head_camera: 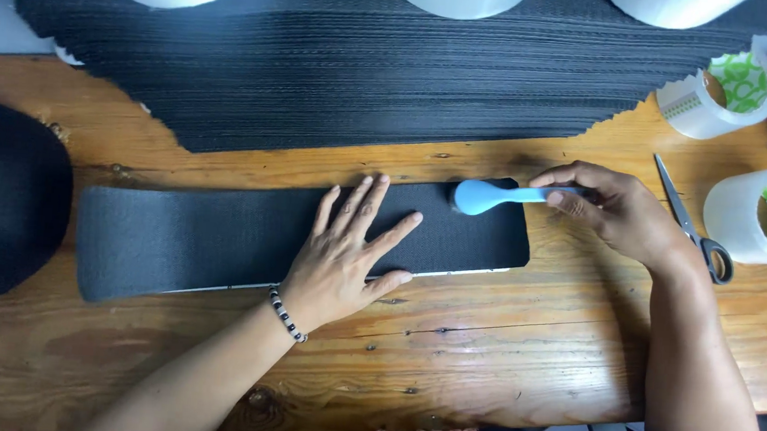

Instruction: The person brushes a black fabric strip with a blue brush to remove loose fibers. They then flip the strip over and continue brushing the other side.

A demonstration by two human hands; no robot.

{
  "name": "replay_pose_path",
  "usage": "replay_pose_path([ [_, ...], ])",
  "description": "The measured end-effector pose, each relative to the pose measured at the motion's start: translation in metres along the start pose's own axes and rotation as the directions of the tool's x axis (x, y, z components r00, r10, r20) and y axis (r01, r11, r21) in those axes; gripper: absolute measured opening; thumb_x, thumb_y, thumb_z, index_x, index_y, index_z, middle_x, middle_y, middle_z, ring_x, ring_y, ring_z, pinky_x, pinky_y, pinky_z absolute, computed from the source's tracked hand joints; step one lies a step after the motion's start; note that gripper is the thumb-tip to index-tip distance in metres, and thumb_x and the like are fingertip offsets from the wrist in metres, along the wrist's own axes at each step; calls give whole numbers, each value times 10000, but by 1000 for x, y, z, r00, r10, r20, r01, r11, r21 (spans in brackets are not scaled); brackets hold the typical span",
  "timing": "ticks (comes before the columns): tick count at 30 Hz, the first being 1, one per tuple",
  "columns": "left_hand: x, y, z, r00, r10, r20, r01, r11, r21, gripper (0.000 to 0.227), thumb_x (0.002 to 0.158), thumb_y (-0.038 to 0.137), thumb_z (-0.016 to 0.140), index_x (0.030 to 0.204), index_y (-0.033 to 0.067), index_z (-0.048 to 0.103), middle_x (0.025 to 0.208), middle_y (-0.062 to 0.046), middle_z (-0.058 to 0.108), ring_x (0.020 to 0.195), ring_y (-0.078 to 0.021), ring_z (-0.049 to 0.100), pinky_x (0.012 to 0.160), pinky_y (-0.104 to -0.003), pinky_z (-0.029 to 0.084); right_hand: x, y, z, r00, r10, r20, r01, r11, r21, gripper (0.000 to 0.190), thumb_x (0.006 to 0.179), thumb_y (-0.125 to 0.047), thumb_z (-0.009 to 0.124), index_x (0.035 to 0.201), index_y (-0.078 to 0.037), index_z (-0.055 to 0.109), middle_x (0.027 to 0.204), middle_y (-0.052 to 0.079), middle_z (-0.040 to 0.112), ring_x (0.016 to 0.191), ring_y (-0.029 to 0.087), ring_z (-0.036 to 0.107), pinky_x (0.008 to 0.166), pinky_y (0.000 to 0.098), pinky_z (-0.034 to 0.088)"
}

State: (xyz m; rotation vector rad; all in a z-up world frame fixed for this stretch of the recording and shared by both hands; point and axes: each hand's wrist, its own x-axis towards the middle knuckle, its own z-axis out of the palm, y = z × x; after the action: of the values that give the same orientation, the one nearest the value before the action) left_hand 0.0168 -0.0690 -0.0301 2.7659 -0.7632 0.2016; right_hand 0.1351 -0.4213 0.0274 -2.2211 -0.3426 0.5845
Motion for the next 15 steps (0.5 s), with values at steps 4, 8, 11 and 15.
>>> replay_pose_path([
  [4, -3, 3, -1, 1000, 12, -3, -12, 999, 33, 719, 1015, 628, 479, 1628, 296, 305, 1689, -261, 172, 1568, -414, 253, 1234, -626, 224, -3, 3, 3, 997, -54, -50, 47, 991, -123, 233, 1019, -194, 631, 1223, -175, 742, 1111, -32, 746, 947, 96, 605, 837, 237, 413],
  [8, -3, 4, -1, 1000, 20, -8, -19, 998, 64, 749, 997, 603, 513, 1635, 280, 292, 1684, -281, 167, 1566, -421, 251, 1241, -619, 207, -7, -7, 6, 984, -39, 173, 38, 999, 9, 207, 878, -194, 745, 1060, -121, 811, 958, -5, 832, 907, 87, 719, 838, 233, 527],
  [11, -5, 6, 3, 1000, 9, -8, -9, 998, 68, 762, 998, 610, 528, 1639, 284, 279, 1686, -279, 157, 1572, -413, 238, 1244, -622, 201, -5, -3, 10, 988, -33, 154, 40, 998, -43, 201, 907, -226, 716, 1053, -122, 808, 962, -14, 828, 915, 81, 712, 852, 237, 521],
  [15, -7, 5, 8, 1000, 3, -6, -3, 996, 84, 746, 1034, 640, 455, 1653, 287, 232, 1692, -276, 137, 1590, -403, 185, 1258, -629, 171, 5, 8, 8, 983, -21, -184, 9, 998, -65, 175, 1013, -218, 689, 1148, -117, 733, 1047, -23, 728, 953, 88, 593, 881, 251, 427],
])
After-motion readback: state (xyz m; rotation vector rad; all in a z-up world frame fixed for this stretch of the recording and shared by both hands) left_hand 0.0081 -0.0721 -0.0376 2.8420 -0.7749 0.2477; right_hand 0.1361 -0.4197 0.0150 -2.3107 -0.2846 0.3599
